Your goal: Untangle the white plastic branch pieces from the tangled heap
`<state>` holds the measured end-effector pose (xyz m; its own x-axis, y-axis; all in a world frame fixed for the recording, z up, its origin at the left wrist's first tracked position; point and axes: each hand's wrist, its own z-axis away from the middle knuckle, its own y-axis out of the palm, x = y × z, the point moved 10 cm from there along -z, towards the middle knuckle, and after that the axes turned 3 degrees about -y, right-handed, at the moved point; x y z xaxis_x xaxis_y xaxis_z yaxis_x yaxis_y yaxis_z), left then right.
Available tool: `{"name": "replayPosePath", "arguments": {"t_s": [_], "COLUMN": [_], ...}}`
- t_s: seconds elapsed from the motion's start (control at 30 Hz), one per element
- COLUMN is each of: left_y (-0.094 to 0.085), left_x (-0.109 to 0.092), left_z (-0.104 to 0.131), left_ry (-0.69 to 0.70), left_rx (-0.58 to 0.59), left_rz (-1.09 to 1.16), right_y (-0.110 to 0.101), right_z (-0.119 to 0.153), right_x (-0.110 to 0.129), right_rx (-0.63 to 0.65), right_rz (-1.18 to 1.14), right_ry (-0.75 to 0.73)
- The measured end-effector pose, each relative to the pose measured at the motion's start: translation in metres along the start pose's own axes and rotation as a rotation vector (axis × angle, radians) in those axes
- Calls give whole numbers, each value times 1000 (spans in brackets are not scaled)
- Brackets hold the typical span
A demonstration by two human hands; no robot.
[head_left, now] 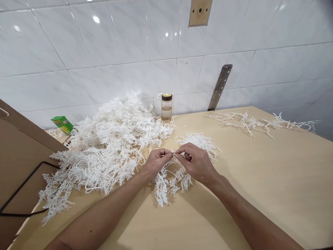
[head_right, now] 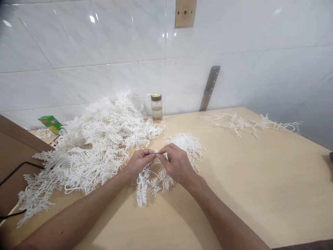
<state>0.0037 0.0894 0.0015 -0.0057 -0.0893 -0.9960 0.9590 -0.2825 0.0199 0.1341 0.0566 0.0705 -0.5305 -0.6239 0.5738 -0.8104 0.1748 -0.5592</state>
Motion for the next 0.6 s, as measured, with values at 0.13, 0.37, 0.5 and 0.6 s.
{"name": "replayPosePath", "arguments": {"t_s": [0.13, 0.37, 0.5, 0.6], "left_y": [-2, 2, 3, 2], "left_x": [-3, -13, -20, -19], "left_z": [1, 9, 12, 12], "left_ry": [29, 44, 58, 71], "left_rx": [-22, -37, -58, -71], "left_rz": [-35, -168, -255, -291], "right_y": [5, 11, 15, 18], "right_z": [1, 1, 2, 3], "right_x": [-2, -7, -11, -13], "right_rx": [25, 88, 116, 147], "right_rz": [68, 101, 90, 98], "right_ry": [-32, 39, 83, 86]}}
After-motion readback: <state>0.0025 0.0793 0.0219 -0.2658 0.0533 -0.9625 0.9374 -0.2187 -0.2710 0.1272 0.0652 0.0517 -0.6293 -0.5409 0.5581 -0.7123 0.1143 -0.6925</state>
